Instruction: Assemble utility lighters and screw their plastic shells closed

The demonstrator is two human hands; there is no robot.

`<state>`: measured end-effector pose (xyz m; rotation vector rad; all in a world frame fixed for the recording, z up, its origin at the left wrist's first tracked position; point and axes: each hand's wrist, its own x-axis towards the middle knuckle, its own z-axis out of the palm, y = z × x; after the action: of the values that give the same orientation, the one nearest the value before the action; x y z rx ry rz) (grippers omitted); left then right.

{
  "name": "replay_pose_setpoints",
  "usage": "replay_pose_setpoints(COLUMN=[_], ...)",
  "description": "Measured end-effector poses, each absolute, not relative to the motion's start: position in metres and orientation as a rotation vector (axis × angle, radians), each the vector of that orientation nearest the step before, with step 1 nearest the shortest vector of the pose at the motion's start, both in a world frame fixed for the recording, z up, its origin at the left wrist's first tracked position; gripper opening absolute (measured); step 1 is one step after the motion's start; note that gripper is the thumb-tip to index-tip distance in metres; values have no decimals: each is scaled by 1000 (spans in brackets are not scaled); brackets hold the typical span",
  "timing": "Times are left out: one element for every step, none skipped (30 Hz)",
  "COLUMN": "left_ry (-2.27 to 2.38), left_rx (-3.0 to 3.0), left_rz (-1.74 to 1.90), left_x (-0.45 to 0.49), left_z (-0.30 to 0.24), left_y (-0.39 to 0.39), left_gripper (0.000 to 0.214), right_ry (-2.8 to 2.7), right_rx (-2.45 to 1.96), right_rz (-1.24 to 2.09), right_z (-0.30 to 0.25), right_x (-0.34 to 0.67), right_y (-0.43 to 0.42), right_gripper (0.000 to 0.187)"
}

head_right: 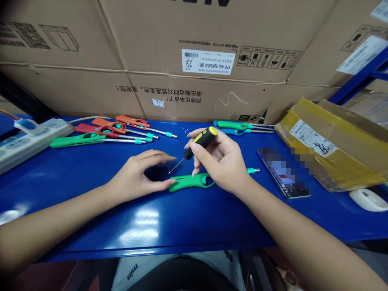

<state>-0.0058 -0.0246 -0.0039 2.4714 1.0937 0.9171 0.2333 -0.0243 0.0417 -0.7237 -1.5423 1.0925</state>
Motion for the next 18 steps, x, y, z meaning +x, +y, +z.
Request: replay_pose_setpoints(left_ry=[1098,1083,1053,1011,968,929,901,884,872,864,858,855,853,854,857,861,864,866], left_rx=[2468,2472,2482,2496,2509,2515,2515,2508,2498,2489,2485,2484,2485,2487,2489,2490,2491,2493], left_rz=[891,852,801,754,718,696,690,700,716,729,738,743,747,750,754,758,761,764], left_x=[-6,-6,-5,-5,-4,-4,-3,-1,0,1,3,4,5,5,5,6,6,6], left_z=[-3,-3,-2,-2,-2,-2,-3,-3,-5,-6,-7,-8,-9,-10,-11,-11,-11,-11], left_y=[-25,-26,-26,-26,-26,-26,-27,-27,-27,-28,-28,-29,-29,-29,-29,-29,-30,-30], left_gripper=[56,63,64,61,55,47,38,32,27,26,27,29,30,32,33,33,33,33], right_ry=[-1543,-1544,-1546,-1551,-1558,-1566,-1576,-1588,-1602,-1614,-1627,-1639,-1652,-1666,-1679,-1693,-1703,-1709], right_rx=[-734,-742,-747,-749,-751,-752,-753,-752,-748,-741,-728,-714,-699,-686,-675,-669,-666,-670], right_rz=[1050,1014,984,960,940,925,914,905,900,898,900,906,914,925,938,953,968,983], right_z=[42,42,42,42,42,41,40,40,39,39,39,38,38,38,38,37,37,36], right_x=[233,233,233,233,233,233,233,232,232,232,231,231,231,231,231,231,232,232], right_y=[-25,-25,-24,-24,-23,-23,-23,-24,-24,-26,-27,-28,-30,-31,-32,-33,-34,-35], right_gripper=[22,22,21,22,23,24,26,27,27,27,27,25,24,23,23,22,23,23])
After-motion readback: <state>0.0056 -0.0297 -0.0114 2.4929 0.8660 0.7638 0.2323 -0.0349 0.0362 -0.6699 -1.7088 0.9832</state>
